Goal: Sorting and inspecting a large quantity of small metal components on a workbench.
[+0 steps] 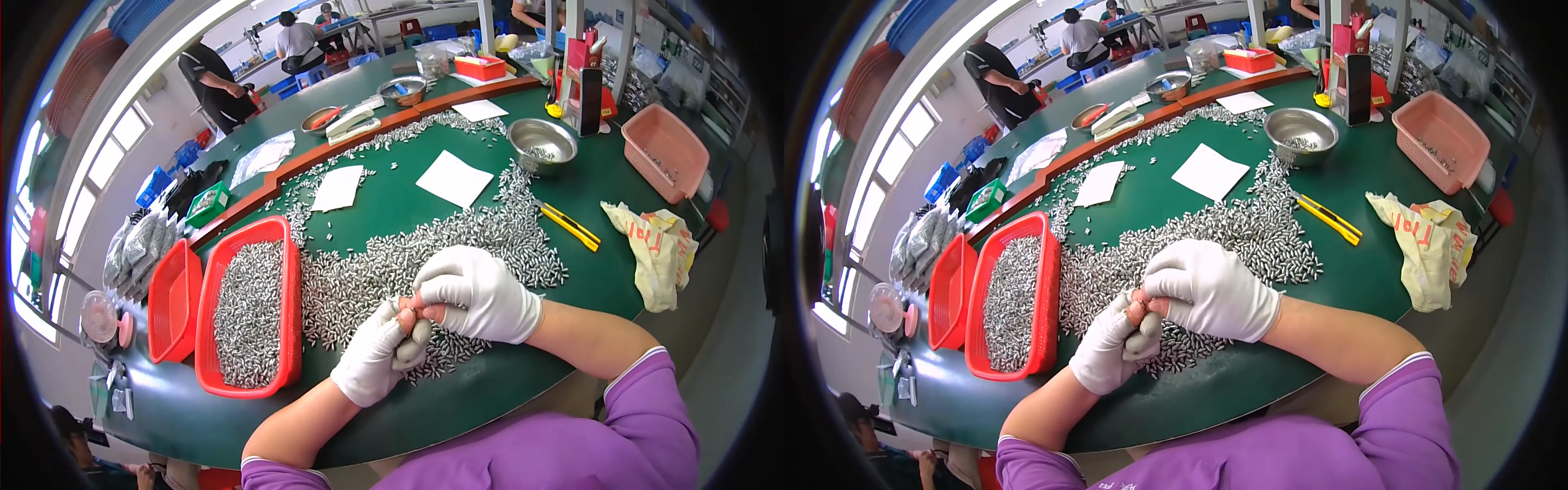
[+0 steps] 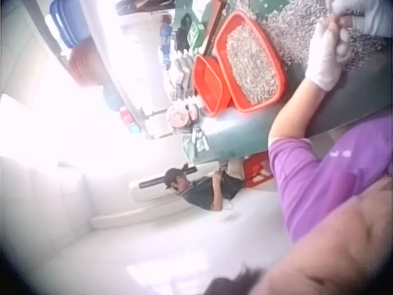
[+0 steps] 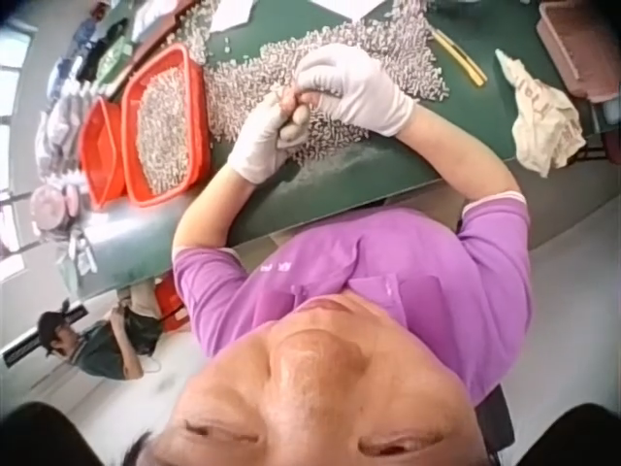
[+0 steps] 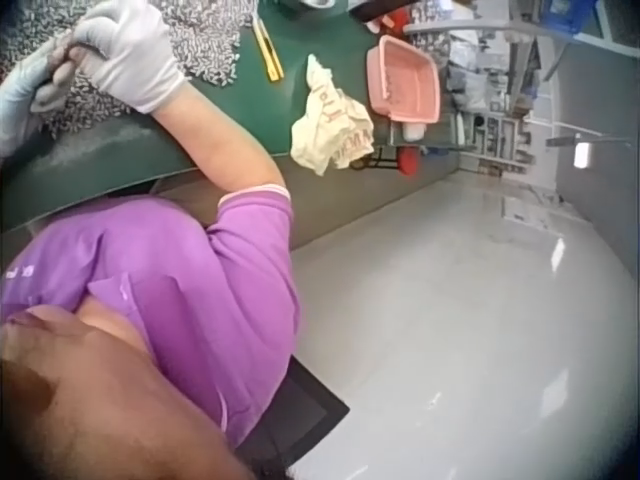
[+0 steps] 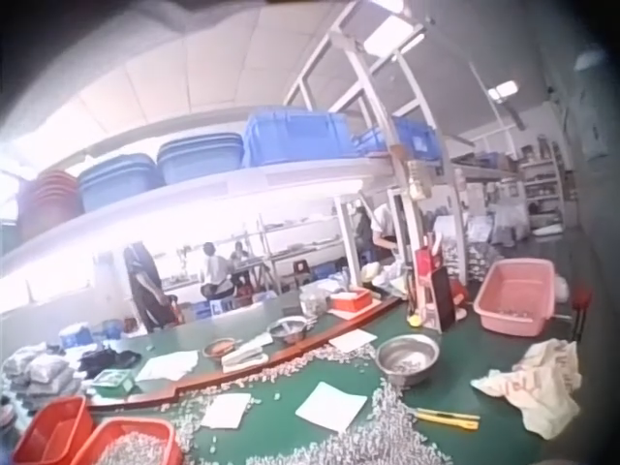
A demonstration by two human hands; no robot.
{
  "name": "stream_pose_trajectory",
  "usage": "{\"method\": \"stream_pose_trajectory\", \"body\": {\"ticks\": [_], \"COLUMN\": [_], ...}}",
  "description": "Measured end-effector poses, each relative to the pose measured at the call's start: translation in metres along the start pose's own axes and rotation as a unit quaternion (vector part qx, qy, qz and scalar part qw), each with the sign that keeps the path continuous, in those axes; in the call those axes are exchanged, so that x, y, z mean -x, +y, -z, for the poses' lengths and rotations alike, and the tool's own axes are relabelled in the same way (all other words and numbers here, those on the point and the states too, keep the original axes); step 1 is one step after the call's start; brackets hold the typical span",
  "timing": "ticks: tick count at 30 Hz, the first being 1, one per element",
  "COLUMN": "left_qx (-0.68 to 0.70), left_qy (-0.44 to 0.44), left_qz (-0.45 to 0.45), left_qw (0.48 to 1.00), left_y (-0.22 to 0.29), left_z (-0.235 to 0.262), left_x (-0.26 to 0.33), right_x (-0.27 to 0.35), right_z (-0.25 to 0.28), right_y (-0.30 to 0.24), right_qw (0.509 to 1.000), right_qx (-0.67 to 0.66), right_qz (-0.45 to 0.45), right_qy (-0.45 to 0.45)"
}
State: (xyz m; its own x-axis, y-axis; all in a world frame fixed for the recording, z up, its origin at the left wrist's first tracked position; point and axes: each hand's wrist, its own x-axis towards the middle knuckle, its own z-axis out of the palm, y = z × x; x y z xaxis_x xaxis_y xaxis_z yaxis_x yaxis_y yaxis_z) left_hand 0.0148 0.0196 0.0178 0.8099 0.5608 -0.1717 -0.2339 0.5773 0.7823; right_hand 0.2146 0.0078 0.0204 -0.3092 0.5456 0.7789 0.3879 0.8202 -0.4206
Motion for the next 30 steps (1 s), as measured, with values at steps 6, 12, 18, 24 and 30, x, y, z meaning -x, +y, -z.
{"method": "stream_pose_trajectory", "body": {"ticks": [6, 12, 18, 24, 30], "left_qx": [0.027, 0.039, 0.014, 0.012, 0.009], "left_qy": [0.002, 0.047, 0.003, 0.037, 0.025], "left_qz": [0.009, -0.010, 0.000, -0.015, -0.008], "left_qw": [1.000, 0.998, 1.000, 0.999, 1.000], "left_y": [-0.002, -0.001, -0.001, -0.004, -0.005], "left_z": [0.002, -0.005, -0.002, -0.005, -0.002], "left_x": [-0.001, 0.004, 0.003, 0.005, 0.003], "right_x": [-0.002, -0.001, -0.003, -0.004, -0.003], "right_z": [0.002, 0.007, 0.003, 0.005, 0.002], "right_y": [0.000, 0.005, -0.006, -0.007, -0.002], "right_qw": [1.000, 0.993, 0.998, 0.999, 0.999], "right_qx": [0.015, 0.112, 0.061, 0.036, 0.017], "right_qz": [-0.009, -0.046, 0.024, 0.020, 0.024], "right_qy": [-0.001, 0.009, -0.016, -0.013, -0.013]}}
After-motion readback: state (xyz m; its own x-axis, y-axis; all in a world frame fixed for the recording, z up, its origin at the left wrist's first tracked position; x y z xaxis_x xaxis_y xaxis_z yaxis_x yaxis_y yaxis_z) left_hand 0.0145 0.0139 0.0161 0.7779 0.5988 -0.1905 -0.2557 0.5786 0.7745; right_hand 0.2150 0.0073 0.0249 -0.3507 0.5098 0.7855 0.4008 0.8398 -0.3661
